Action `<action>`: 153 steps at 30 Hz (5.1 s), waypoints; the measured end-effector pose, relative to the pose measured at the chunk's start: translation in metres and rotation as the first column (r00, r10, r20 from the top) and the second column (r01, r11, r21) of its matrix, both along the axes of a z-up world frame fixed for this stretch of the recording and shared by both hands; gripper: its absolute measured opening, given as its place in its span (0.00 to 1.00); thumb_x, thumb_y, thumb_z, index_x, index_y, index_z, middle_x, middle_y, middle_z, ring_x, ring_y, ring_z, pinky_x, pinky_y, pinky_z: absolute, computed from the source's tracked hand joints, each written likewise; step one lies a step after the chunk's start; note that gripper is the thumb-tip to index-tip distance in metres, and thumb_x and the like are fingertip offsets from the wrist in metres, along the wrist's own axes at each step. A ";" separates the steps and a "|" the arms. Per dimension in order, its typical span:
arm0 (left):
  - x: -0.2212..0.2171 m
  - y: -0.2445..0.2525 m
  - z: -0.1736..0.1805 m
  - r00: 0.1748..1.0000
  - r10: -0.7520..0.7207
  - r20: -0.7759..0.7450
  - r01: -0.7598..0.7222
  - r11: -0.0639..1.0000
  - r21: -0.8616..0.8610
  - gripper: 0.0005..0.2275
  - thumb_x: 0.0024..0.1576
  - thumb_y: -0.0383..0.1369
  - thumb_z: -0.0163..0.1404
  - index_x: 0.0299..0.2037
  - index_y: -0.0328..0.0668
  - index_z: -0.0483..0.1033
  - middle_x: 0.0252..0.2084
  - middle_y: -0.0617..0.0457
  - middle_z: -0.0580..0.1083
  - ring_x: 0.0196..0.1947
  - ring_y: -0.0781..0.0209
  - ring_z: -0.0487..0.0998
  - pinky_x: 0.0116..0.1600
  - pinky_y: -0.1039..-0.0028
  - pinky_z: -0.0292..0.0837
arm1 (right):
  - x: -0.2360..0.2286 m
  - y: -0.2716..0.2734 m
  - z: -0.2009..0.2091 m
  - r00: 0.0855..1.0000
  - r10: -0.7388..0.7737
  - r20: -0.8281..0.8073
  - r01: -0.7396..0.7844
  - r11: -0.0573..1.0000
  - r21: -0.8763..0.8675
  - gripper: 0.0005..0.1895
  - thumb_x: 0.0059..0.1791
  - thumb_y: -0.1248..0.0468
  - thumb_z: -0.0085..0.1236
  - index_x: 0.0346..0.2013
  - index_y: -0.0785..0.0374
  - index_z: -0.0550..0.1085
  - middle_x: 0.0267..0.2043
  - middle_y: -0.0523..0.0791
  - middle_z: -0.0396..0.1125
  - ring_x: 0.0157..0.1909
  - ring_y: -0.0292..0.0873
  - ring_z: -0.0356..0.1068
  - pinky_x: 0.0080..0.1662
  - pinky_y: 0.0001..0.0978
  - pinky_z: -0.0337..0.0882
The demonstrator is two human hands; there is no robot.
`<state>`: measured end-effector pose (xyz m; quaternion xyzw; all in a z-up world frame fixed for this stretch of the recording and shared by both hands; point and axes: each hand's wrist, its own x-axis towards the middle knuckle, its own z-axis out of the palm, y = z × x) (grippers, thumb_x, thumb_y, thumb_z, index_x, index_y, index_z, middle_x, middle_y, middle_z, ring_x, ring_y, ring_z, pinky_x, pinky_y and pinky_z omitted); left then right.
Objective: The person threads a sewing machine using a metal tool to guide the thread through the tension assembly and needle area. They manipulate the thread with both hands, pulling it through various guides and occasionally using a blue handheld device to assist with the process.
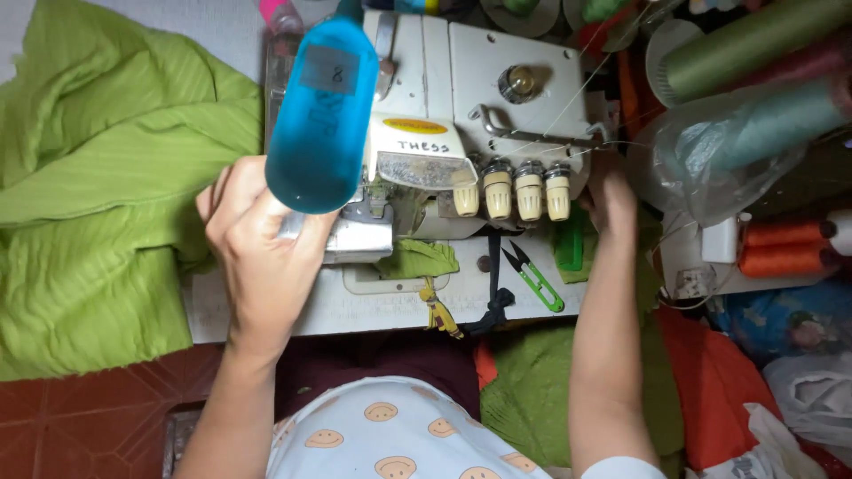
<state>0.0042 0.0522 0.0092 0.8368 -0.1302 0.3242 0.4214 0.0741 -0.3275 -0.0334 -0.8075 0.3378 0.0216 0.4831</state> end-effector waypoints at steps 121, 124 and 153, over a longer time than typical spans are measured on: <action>-0.014 0.081 0.019 0.864 -0.351 0.360 0.303 0.935 0.183 0.05 0.62 0.21 0.48 0.45 0.35 0.69 0.44 0.42 0.78 0.50 0.33 0.81 0.64 0.50 0.61 | -0.106 0.163 0.050 0.272 0.776 0.569 0.021 0.586 -0.810 0.08 0.46 0.65 0.64 0.38 0.55 0.74 0.40 0.39 0.73 0.41 0.41 0.64 0.39 0.27 0.69; -0.015 0.081 0.005 0.878 -0.295 0.376 0.271 0.955 0.117 0.08 0.62 0.21 0.51 0.48 0.36 0.68 0.45 0.41 0.78 0.53 0.31 0.79 0.67 0.49 0.59 | -0.106 0.174 0.054 0.270 0.777 0.568 0.014 0.587 -0.809 0.09 0.45 0.70 0.66 0.37 0.59 0.75 0.39 0.42 0.74 0.37 0.42 0.64 0.36 0.26 0.69; -0.020 0.073 -0.028 0.945 -0.145 0.294 0.227 0.936 -0.268 0.23 0.67 0.24 0.40 0.71 0.45 0.50 0.68 0.38 0.55 0.71 0.41 0.59 0.73 0.38 0.72 | -0.108 0.189 0.054 0.295 0.745 0.598 -0.015 0.629 -0.777 0.10 0.45 0.76 0.65 0.36 0.64 0.73 0.38 0.49 0.74 0.35 0.44 0.74 0.36 0.28 0.70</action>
